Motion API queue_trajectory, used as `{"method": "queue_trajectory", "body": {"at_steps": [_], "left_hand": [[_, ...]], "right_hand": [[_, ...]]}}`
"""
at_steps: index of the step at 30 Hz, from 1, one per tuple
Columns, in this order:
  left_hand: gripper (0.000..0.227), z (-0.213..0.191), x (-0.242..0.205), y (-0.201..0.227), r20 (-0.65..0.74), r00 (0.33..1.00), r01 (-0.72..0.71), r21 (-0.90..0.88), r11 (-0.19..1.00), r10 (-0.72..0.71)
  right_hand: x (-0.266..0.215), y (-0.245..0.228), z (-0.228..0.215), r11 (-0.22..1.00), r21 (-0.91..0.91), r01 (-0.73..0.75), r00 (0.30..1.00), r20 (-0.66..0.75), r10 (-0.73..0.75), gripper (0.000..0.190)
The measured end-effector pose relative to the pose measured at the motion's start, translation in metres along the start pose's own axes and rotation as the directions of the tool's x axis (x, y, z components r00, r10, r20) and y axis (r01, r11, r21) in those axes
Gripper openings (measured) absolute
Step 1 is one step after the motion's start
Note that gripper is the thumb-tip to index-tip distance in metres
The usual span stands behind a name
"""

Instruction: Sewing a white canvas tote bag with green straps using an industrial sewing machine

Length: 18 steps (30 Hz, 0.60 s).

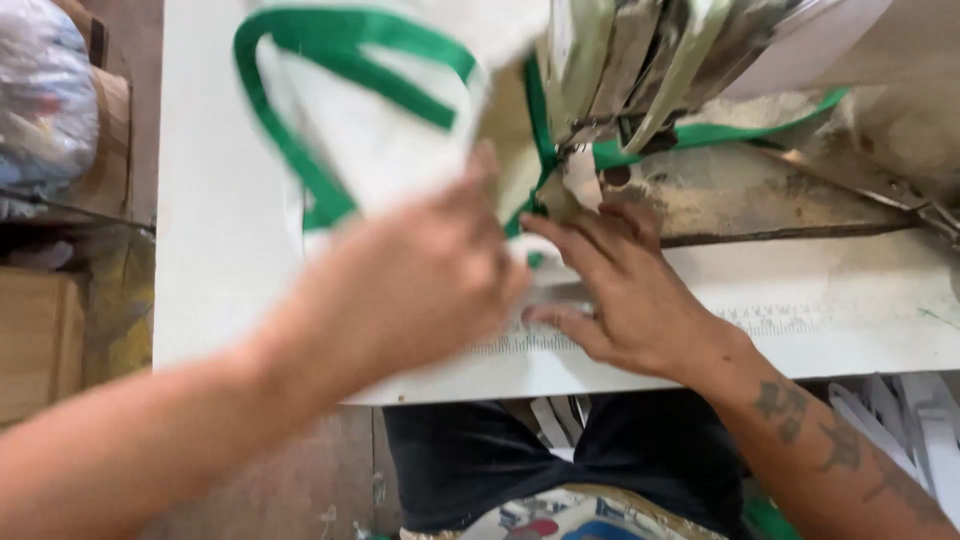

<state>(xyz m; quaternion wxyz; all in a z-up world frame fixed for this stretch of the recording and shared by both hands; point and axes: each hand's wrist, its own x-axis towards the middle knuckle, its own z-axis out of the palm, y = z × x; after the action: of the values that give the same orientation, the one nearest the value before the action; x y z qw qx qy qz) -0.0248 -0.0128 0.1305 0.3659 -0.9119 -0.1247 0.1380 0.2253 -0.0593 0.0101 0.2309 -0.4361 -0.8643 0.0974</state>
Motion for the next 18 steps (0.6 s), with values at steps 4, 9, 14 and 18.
{"method": "queue_trajectory", "body": {"at_steps": [4, 9, 14, 18], "left_hand": [[0.015, -0.013, 0.011, 0.03, -0.124, 0.983, -0.161, -0.193, 0.968, 0.139], [0.008, -0.005, 0.01, 0.03, -0.038, 0.987, -0.159, -0.222, 0.962, 0.155], [0.006, -0.001, -0.002, 0.02, 0.095, 0.992, -0.058, -0.224, 0.973, 0.081], [0.082, 0.005, 0.011, 0.009, 0.245, 0.97, 0.097, -0.413, 0.906, 0.008]], "right_hand": [[-0.006, 0.009, -0.03, 0.965, 0.241, -0.108, 0.994, 0.051, 0.099, 0.057], [0.016, 0.033, 0.001, 0.998, 0.051, -0.023, 0.94, -0.34, 0.039, 0.016], [0.037, 0.045, 0.032, 0.959, -0.197, -0.204, 0.975, -0.133, 0.18, 0.024], [0.029, 0.051, 0.039, 0.979, -0.202, 0.034, 0.956, -0.28, -0.091, 0.029]]}}
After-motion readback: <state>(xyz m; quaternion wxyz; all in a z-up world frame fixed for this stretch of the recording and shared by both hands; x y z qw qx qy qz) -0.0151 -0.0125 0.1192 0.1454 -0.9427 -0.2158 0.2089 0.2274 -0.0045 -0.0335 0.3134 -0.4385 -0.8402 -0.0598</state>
